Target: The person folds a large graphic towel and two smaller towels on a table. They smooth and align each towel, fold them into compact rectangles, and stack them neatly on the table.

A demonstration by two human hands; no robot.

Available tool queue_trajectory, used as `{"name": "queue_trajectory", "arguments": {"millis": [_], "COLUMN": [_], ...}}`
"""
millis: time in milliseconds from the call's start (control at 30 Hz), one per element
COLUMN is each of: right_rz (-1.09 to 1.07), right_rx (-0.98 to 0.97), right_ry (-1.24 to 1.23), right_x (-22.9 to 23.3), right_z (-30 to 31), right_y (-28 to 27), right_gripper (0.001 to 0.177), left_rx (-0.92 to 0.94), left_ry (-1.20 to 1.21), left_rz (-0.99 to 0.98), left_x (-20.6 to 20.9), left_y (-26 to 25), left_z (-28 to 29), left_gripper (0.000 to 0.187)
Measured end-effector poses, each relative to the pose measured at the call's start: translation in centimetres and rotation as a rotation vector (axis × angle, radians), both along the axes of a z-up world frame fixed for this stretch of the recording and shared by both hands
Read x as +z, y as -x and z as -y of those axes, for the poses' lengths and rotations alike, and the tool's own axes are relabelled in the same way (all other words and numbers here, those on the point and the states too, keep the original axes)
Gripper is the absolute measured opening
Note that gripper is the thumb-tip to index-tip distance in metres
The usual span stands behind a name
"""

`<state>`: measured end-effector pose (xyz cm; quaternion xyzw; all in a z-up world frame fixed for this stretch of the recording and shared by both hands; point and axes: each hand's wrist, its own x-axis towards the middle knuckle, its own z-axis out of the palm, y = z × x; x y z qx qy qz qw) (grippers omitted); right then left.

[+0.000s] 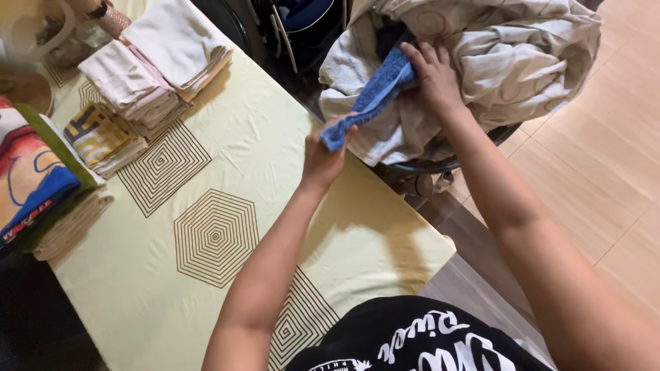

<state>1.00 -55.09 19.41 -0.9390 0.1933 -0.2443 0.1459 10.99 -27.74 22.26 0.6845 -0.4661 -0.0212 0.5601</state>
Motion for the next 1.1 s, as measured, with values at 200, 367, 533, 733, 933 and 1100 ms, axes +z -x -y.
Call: {"name": "queue_trajectory", "arguments": {"millis": [200, 367, 533, 733, 933, 1100], "right_rz": [0.140, 0.015, -0.123, 0.274, 0.203, 0.046], "right_rx": [-0.046, -0.169, -0.089, 0.509, 0.836, 0.915], "right_ry": [0.062, -0.011, 0.240, -0.023, -0.714, -0.517], "right_x": [-4.2, -4.5, 0.2, 6.2, 12.5, 13.0], "right_z": [3.2, 5.6, 3.6, -9.8, -15.7, -22.8], "right_y": [-1.5, -1.1, -2.9, -5.2, -3.5, -2.4], "right_gripper": [0.100, 0.105, 0.107, 0.039, 0.012, 0.032], "left_rx": [-0.082, 0.028, 0.129, 0.194, 0.479, 0.969], "left_ry": [0.137, 0.108, 0.170, 0.304, 0.745, 0.088], "left_rz": [0.138, -0.049, -0.154, -0.268, -0.531, 0.074], "left_x": [4.3, 8.7, 12.9, 10.6, 7.0, 3.3], "left_y": [0.6, 0.2, -1.5, -0.8, -3.4, -0.3], "left_z": [-0.5, -4.1, -13.2, -19.8, -30.1, -35.0], "left_gripper": [0.021, 0.018, 0.026, 0.029, 0.023, 0.042]}}
